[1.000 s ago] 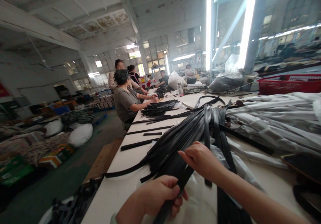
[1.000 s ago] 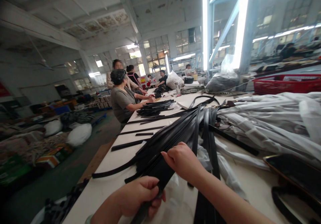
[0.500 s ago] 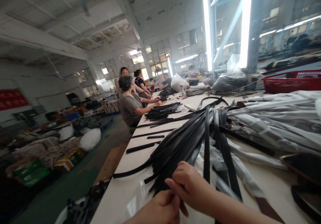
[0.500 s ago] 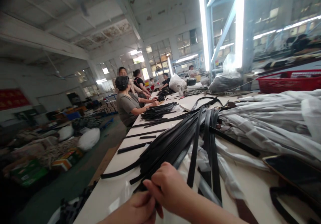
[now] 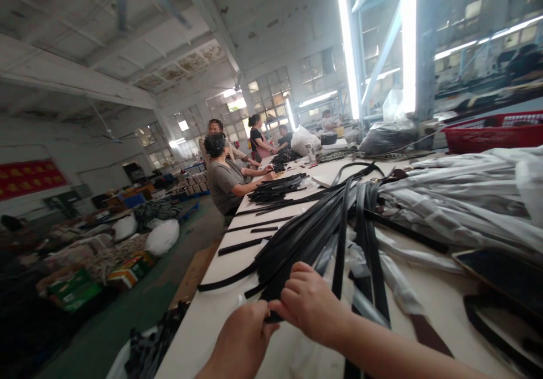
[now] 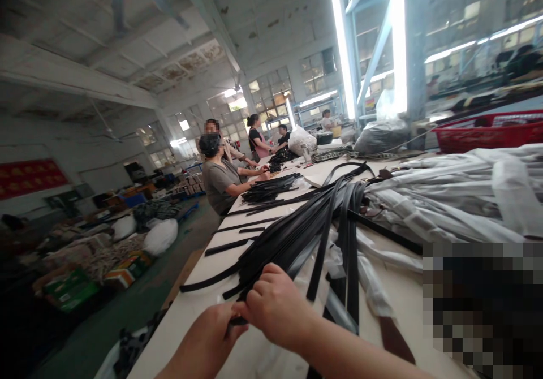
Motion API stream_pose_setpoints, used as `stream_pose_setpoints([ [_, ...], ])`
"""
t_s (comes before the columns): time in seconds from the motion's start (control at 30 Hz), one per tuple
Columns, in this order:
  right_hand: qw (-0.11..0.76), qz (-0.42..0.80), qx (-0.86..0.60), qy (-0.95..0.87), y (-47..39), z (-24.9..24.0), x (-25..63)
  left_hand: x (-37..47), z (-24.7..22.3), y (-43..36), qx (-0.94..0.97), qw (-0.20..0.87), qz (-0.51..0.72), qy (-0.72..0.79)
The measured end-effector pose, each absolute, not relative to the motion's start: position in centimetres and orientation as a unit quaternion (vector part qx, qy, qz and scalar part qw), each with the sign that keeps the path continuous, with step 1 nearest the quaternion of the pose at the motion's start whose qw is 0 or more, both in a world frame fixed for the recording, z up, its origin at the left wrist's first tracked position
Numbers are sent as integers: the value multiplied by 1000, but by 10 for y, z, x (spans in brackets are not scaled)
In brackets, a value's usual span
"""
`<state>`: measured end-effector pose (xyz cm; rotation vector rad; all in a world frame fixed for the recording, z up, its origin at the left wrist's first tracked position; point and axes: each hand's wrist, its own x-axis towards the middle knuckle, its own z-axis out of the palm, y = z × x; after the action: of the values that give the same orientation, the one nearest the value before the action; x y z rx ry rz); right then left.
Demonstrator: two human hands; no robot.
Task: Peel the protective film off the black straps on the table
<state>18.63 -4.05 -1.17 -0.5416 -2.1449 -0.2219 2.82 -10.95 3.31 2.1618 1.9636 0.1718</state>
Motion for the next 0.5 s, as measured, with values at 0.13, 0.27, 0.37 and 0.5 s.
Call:
stream_pose_setpoints([
  [0.13, 336, -62, -176, -923, -41, -7, 193, 15, 34, -110, 723, 13, 51, 689],
  [0.27, 214, -30, -202, -955, -14, 3, 216, -24, 40, -118, 674, -40, -1, 737],
  [0.37, 211, -40, -204, -955, -15, 9, 218, -34, 36, -124, 653, -35, -24, 756],
  [0.5, 238, -87, -193, -948, -46, 10, 200, -5, 22, -128, 660, -19, -17, 751],
])
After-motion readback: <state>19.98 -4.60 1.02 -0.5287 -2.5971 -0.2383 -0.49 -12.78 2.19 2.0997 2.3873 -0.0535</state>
